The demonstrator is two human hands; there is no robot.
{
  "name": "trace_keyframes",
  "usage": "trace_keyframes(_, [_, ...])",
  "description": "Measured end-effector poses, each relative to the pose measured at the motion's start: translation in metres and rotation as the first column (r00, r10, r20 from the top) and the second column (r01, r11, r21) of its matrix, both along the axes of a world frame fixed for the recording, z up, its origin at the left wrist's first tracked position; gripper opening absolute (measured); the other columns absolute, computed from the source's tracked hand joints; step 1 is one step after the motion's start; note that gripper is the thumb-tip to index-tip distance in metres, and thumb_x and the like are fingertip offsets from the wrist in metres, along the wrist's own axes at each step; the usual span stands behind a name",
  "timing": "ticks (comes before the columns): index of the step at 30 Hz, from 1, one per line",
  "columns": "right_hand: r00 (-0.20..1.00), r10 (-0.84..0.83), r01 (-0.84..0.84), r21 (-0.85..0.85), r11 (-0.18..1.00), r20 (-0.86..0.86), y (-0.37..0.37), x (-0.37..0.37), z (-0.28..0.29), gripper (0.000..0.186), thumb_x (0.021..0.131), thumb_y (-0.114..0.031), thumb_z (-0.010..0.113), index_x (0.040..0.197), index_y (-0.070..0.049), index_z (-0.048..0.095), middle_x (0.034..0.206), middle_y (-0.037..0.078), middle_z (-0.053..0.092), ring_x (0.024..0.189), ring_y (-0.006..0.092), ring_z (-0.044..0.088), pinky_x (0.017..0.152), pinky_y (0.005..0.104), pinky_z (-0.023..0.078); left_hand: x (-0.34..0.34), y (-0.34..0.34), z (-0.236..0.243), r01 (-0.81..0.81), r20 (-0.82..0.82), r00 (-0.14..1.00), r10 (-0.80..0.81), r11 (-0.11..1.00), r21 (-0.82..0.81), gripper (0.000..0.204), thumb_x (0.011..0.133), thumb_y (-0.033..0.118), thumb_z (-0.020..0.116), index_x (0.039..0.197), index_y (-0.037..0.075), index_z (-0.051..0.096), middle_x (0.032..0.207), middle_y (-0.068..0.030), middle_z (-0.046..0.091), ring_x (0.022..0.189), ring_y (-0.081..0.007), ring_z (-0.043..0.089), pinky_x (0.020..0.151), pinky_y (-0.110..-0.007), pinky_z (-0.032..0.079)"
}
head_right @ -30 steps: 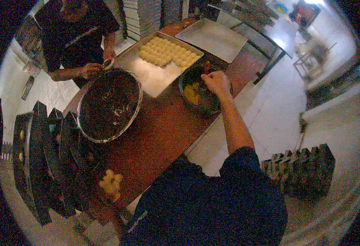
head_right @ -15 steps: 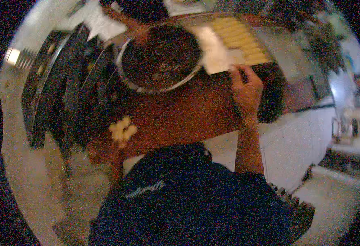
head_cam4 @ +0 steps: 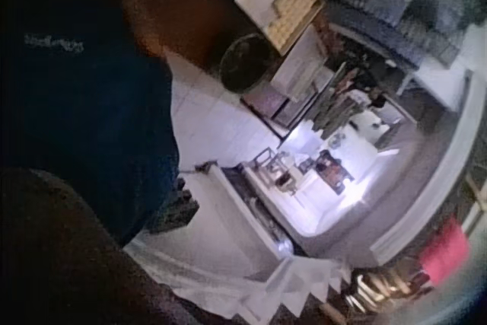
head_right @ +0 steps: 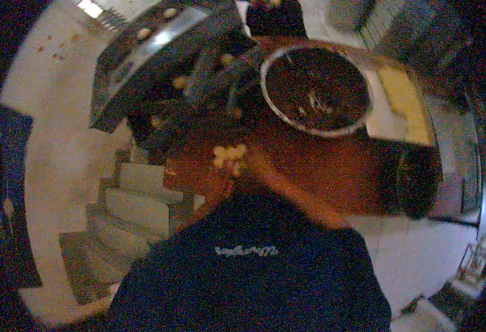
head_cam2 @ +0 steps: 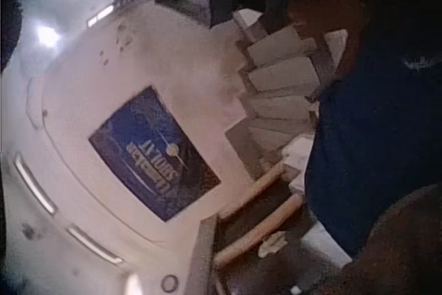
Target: The person prepares dough balls by flattening them, adding a chocolate filling, and pinching the dough closed before placing them onto baking trays. The person also uses a brush to apply a liquid coating to the circular indentations in the baking trays.
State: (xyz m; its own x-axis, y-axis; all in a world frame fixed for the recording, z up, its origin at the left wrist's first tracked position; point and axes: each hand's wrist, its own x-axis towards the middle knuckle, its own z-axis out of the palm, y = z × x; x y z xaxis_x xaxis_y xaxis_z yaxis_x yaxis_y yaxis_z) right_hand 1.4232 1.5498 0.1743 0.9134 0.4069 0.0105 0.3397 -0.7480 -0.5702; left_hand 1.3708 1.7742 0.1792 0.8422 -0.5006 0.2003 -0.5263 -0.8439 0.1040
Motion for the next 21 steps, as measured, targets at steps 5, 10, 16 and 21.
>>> trace_keyframes(5, [0.935,-0.042,0.21,0.454,0.866,-0.353,-0.077,-0.047,0.061,0.029,0.094,-0.034,0.067,0.1,-0.006,0.066,0.108,0.011,0.072,0.096,0.0272,0.069,0.087,0.0453,0.054,0.007,-0.006,0.024,0.084,0.086,0.994,-0.068,0.976,-0.199,0.048,0.094,0.029,0.06,0.136,0.008,0.059,0.146,-0.0198,0.05,0.13,-0.0405,0.049,0.112,-0.056,0.035])
trace_keyframes(10, [0.818,-0.173,0.557,0.679,0.478,-0.549,-0.057,-0.097,0.167,0.035,0.094,-0.039,0.067,0.107,-0.006,0.069,0.099,0.008,0.071,0.088,0.0189,0.065,0.079,0.038,0.053,-0.025,-0.093,0.081,-0.395,-0.585,0.787,-0.197,0.568,-0.722,0.04,0.094,0.031,0.069,0.121,0.002,0.068,0.124,-0.0153,0.068,0.114,-0.0252,0.064,0.102,-0.041,0.048])
trace_keyframes(16, [0.876,-0.391,0.416,-0.032,0.909,0.282,-0.14,-0.037,0.211,0.028,0.09,-0.033,0.069,0.102,-0.008,0.073,0.097,0.013,0.071,0.087,0.0296,0.069,0.075,0.0439,0.054,-0.002,-0.123,0.109,-0.372,-0.631,0.713,-0.306,0.599,-0.709,0.035,0.092,0.028,0.07,0.115,0.001,0.067,0.123,-0.0193,0.067,0.121,-0.0282,0.06,0.102,-0.041,0.047])
trace_keyframes(21, [0.945,-0.271,0.323,-0.663,0.676,0.184,-0.264,0.06,0.097,0.025,0.083,-0.028,0.063,0.093,-0.009,0.077,0.096,0.012,0.075,0.089,0.0345,0.072,0.075,0.0484,0.059,0.021,-0.136,-0.042,0.38,-0.358,0.807,-0.47,0.877,-0.294,0.042,0.087,0.025,0.072,0.123,0.005,0.061,0.132,-0.0251,0.057,0.126,-0.0421,0.053,0.106,-0.05,0.043])
